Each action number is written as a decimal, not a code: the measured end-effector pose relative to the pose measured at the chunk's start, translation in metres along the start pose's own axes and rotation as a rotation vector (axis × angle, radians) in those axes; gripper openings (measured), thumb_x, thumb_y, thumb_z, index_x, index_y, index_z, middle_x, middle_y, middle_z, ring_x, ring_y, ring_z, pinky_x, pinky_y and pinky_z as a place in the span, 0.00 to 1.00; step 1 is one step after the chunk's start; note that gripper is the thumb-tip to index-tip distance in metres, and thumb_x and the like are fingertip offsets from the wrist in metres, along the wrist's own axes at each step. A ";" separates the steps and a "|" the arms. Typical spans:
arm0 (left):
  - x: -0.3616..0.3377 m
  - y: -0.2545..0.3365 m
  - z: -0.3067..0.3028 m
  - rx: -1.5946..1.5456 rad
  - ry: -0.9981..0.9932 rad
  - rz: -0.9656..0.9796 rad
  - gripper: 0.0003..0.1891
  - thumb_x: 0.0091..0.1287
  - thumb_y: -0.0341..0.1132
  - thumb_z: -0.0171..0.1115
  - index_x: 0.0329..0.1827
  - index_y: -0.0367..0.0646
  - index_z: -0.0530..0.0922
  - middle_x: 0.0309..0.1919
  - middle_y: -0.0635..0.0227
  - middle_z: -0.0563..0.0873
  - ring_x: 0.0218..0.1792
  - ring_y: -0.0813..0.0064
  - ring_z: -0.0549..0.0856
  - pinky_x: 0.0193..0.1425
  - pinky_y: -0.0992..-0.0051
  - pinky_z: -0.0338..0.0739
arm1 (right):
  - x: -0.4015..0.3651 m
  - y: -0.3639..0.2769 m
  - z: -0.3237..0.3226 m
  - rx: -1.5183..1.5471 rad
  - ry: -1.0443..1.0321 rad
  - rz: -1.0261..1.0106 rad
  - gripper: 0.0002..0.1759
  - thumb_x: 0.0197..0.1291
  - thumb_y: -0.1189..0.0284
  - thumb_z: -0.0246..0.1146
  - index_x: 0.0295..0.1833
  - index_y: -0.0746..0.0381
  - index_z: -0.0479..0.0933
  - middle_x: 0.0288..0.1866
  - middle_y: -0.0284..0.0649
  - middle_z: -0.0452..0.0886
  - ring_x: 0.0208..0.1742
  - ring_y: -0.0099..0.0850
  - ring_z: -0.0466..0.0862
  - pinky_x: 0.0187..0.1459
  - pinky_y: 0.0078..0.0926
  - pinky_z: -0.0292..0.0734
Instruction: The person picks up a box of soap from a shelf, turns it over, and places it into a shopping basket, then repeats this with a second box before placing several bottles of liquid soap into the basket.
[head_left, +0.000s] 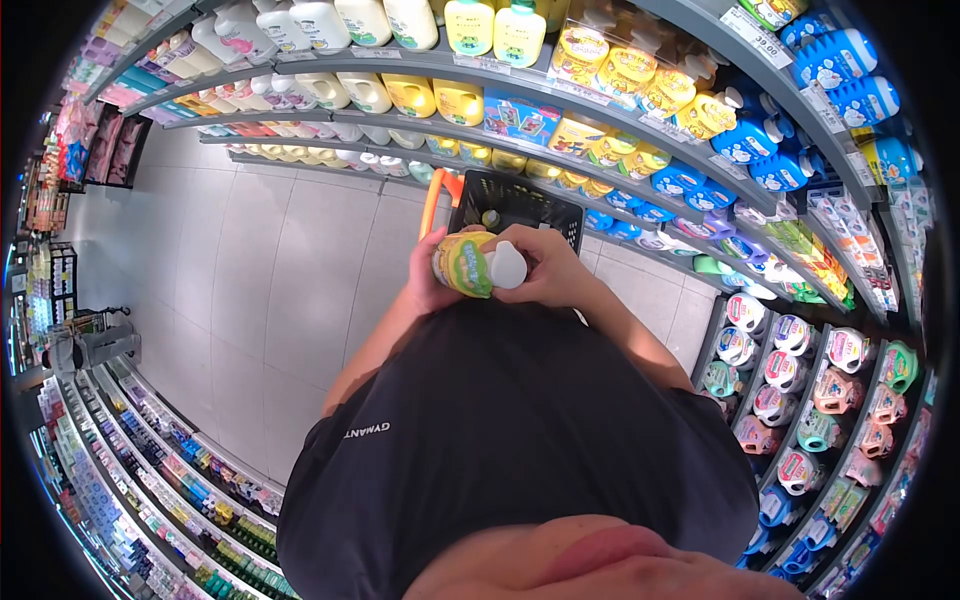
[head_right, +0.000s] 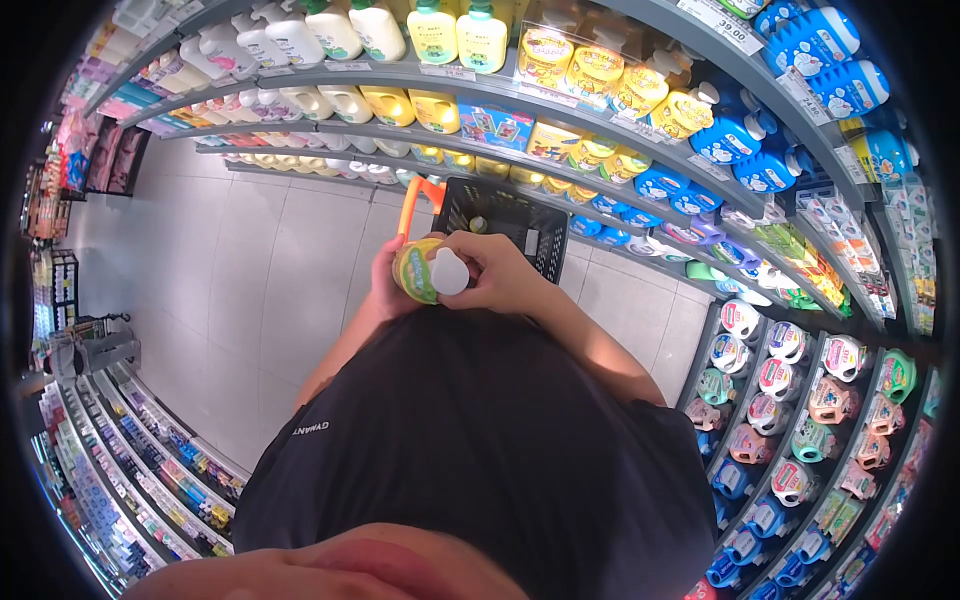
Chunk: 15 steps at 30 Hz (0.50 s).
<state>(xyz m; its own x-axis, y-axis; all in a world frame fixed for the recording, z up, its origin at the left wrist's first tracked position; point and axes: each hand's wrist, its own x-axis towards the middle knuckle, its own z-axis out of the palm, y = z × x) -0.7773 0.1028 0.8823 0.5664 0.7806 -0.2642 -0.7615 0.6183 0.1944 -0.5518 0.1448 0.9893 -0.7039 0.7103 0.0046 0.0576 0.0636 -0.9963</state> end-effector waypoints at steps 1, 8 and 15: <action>0.000 0.000 0.000 -0.003 -0.011 -0.003 0.34 0.74 0.61 0.50 0.71 0.42 0.72 0.64 0.56 0.82 0.65 0.56 0.82 0.71 0.55 0.75 | 0.000 0.003 0.000 -0.028 -0.004 0.000 0.27 0.52 0.77 0.79 0.59 0.61 0.80 0.45 0.31 0.87 0.46 0.16 0.80 0.49 0.20 0.78; 0.000 0.003 0.011 0.067 0.026 -0.045 0.32 0.78 0.57 0.45 0.72 0.41 0.74 0.63 0.56 0.84 0.63 0.56 0.84 0.69 0.55 0.77 | -0.002 0.003 0.008 0.043 0.026 0.000 0.26 0.52 0.73 0.80 0.57 0.60 0.80 0.41 0.32 0.87 0.41 0.16 0.81 0.44 0.20 0.78; -0.004 0.012 0.012 0.118 0.239 -0.147 0.30 0.79 0.57 0.47 0.66 0.40 0.79 0.58 0.57 0.87 0.59 0.59 0.86 0.65 0.56 0.80 | -0.005 0.015 0.012 -0.023 0.063 -0.044 0.26 0.53 0.71 0.80 0.57 0.61 0.80 0.37 0.31 0.86 0.37 0.16 0.80 0.41 0.21 0.77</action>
<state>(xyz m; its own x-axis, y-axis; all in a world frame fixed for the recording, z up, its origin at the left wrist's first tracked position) -0.7857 0.1080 0.8969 0.5667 0.6473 -0.5097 -0.6274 0.7401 0.2423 -0.5562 0.1336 0.9728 -0.6603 0.7490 0.0547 0.0440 0.1114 -0.9928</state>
